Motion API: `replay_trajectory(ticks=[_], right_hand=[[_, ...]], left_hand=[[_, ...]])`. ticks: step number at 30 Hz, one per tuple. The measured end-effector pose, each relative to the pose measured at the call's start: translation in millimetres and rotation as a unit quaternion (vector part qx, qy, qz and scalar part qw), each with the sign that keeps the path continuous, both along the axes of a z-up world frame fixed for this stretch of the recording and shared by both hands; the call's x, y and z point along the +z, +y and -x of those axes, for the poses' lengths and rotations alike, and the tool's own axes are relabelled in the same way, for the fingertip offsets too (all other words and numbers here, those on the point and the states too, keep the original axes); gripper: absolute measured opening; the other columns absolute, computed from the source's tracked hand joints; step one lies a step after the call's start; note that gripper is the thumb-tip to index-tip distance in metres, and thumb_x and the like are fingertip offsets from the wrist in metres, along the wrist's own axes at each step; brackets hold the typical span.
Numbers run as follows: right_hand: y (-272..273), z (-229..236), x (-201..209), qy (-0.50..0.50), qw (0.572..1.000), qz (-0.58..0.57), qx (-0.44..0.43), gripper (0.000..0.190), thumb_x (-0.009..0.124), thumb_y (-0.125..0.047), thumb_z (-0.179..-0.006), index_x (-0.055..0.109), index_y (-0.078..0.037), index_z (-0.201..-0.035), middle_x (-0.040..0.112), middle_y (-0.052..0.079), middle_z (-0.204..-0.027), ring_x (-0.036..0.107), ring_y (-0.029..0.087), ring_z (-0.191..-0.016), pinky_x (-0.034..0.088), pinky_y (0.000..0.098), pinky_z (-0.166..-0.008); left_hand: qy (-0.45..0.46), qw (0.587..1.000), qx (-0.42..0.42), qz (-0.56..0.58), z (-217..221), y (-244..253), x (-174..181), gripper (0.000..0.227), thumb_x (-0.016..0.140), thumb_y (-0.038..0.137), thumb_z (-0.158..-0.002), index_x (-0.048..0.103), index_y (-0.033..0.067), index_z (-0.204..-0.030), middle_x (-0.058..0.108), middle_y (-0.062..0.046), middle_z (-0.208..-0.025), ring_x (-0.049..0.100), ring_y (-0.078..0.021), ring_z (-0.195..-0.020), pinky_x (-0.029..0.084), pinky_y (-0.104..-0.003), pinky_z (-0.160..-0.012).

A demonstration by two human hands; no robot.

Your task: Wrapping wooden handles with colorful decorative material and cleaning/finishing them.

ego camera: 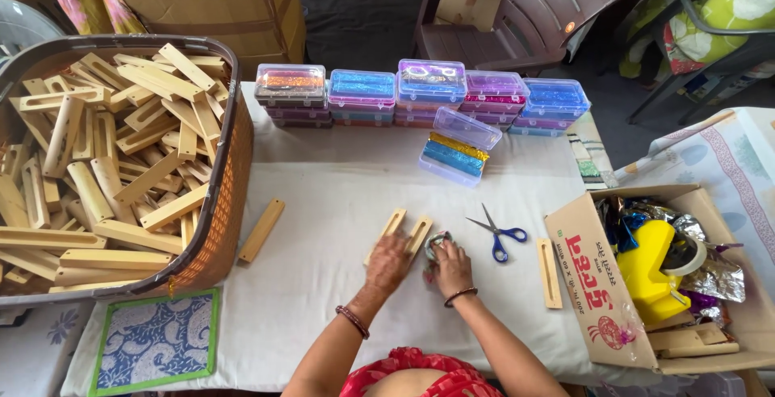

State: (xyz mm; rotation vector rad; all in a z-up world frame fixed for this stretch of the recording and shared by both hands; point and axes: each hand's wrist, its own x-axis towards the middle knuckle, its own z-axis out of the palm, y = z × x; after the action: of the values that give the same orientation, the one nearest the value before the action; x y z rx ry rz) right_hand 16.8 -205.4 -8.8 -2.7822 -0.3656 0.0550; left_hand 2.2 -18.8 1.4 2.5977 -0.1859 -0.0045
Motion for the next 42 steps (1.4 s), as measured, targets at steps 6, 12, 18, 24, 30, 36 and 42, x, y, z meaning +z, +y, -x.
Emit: replay_trajectory(ticks=[6,12,18,24,30,36,42], right_hand=[[-7.3,-14.5,-13.3,-0.026,0.964,-0.258,-0.048,0.055,0.059,0.001,-0.086,0.062,-0.013,-0.139,0.054,0.018,-0.143,0.061,0.036,-0.123,0.053,0.0447,-0.106],[32.2,27.5,39.2,-0.199,0.950,-0.161,0.180,0.062,0.070,-0.015,-0.076,0.056,0.001,-0.135,0.048,0.028,-0.139,0.046,0.046,-0.128,0.036,0.0553,-0.108],[26.1,-4.5,20.7,-0.183,0.963,-0.176,0.087,0.044,0.060,-0.012,-0.096,0.059,-0.005,-0.139,0.049,0.022,-0.143,0.048,0.041,-0.133,0.036,0.0514,-0.114],[48.0,-4.7,32.2,-0.217,0.956,-0.179,0.078,0.042,0.064,-0.012,-0.093,0.059,-0.005,-0.134,0.052,0.022,-0.140,0.051,0.040,-0.128,0.041,0.0512,-0.107],[61.6,25.3,35.9,-0.232,0.920,-0.195,0.249,0.038,0.063,-0.005,-0.091,0.064,-0.007,-0.129,0.057,0.015,-0.135,0.055,0.035,-0.127,0.047,0.0490,-0.113],[41.4,-13.1,-6.5,-0.195,0.953,-0.219,0.079,0.044,0.055,0.010,-0.082,0.068,-0.007,-0.120,0.061,0.014,-0.129,0.056,0.036,-0.123,0.049,0.0448,-0.108],[-2.4,-41.8,-39.1,-0.115,0.964,-0.222,-0.088,0.037,0.061,0.001,-0.088,0.067,-0.010,-0.123,0.060,0.013,-0.135,0.058,0.035,-0.125,0.049,0.0429,-0.104]], left_hand=[[0.024,0.998,0.058,0.024,-7.7,-29.1,-68.0,0.066,0.054,-0.003,-0.088,0.046,0.0050,-0.153,0.046,-0.026,-0.152,0.047,-0.0381,-0.134,0.044,-0.038,-0.108],[0.232,0.662,0.175,0.690,-15.2,-20.8,-36.1,0.039,0.048,0.017,-0.103,0.064,-0.0031,-0.133,0.071,-0.021,-0.122,0.069,-0.0286,-0.108,0.059,-0.040,-0.090],[0.253,0.731,0.216,0.596,-8.0,-24.2,-22.2,0.033,0.056,0.019,-0.101,0.064,0.0005,-0.128,0.072,-0.011,-0.119,0.070,-0.0156,-0.108,0.058,-0.031,-0.092],[0.205,0.647,0.235,0.696,-40.9,-8.9,-113.9,0.036,0.060,0.022,-0.097,0.065,0.0010,-0.126,0.073,-0.009,-0.111,0.072,-0.0197,-0.100,0.061,-0.032,-0.089],[0.224,0.477,0.301,0.795,-18.5,14.0,37.9,0.056,0.054,0.055,-0.099,0.067,0.0072,-0.124,0.067,-0.007,-0.090,0.066,-0.0192,-0.080,0.060,-0.035,-0.070],[0.278,0.726,0.264,0.571,-21.1,6.7,-8.2,0.061,0.051,0.055,-0.098,0.068,0.0033,-0.125,0.074,-0.009,-0.091,0.070,-0.0180,-0.075,0.056,-0.035,-0.065],[0.203,0.880,0.225,0.367,3.5,5.6,48.0,0.063,0.081,0.035,-0.081,0.060,0.0106,-0.136,0.071,-0.010,-0.112,0.072,-0.0201,-0.094,0.060,-0.035,-0.083]])
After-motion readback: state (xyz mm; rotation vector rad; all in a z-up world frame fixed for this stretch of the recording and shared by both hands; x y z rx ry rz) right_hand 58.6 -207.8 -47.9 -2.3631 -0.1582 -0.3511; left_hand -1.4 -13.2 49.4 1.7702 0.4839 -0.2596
